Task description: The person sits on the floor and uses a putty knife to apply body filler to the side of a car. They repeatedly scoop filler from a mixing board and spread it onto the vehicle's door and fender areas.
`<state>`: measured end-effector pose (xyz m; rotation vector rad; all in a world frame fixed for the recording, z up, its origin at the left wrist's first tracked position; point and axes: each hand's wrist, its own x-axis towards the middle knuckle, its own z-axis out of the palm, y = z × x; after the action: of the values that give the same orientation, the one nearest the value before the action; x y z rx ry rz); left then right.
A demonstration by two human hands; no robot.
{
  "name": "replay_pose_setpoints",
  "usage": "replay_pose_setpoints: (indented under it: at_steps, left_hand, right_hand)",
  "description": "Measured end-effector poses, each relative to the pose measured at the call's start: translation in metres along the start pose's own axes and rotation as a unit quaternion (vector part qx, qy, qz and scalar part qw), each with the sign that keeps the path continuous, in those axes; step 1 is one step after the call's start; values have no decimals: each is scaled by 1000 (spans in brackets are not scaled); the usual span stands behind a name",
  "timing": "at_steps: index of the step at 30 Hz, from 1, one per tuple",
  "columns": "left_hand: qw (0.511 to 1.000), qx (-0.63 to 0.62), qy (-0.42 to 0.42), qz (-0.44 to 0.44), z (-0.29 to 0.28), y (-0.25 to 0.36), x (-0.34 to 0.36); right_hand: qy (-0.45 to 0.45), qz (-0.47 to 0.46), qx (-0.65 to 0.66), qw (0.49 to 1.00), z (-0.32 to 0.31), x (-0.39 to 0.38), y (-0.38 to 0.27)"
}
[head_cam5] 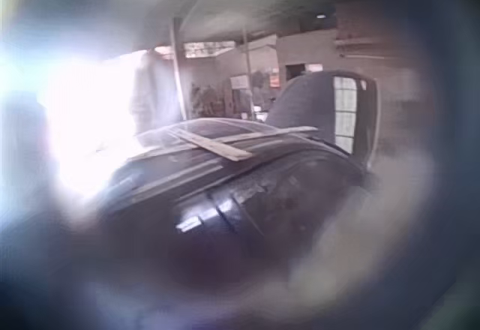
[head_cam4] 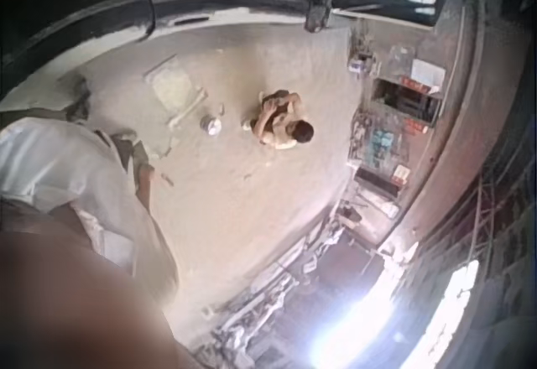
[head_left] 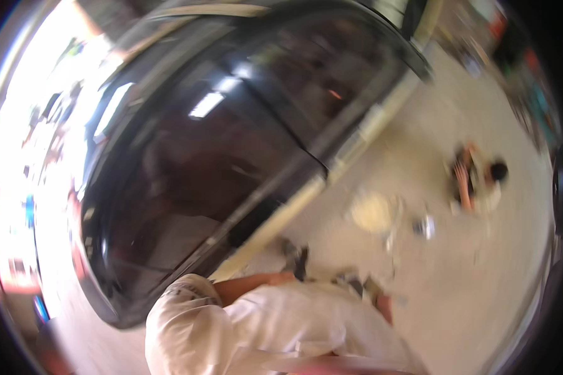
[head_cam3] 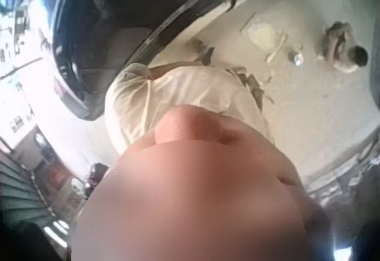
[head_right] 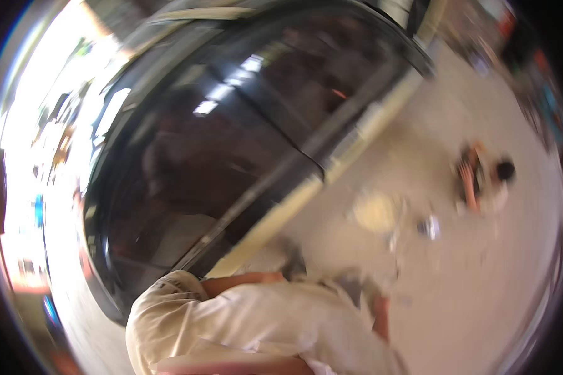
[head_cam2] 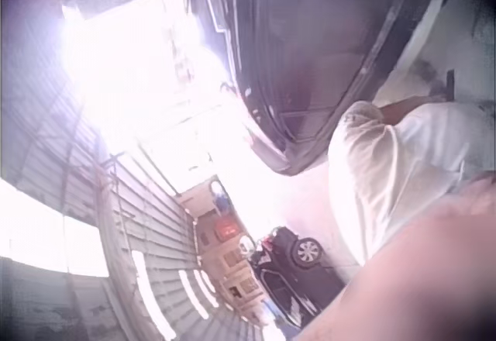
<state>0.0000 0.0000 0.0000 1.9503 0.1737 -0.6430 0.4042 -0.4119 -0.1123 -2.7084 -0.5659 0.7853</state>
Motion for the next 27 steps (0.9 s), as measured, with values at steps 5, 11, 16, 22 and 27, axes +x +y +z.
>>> replay_pose_setpoints:
  at_steps: [5,11,16,22,27]
  left_hand:
    - [969,128,-36,-209,-3,-41,30]
    - [949,-16,275,-155,-108,183,134]
    - [949,19,313,15,-182,360,244]
    - [998,33,31,39,-170,439,345]
    - [997,-18,-74,23,-173,420,388]
  right_hand:
    - [3,39,85,996,-89,3,-45]
    - [-22,-2,319,947,-221,-28,-136]
    - [-79,-76,351,930,-282,-6,-125]
    - [-102,-100,383,912,-310,11,-127]
    - [-104,-57,318,941,-318,35,-124]
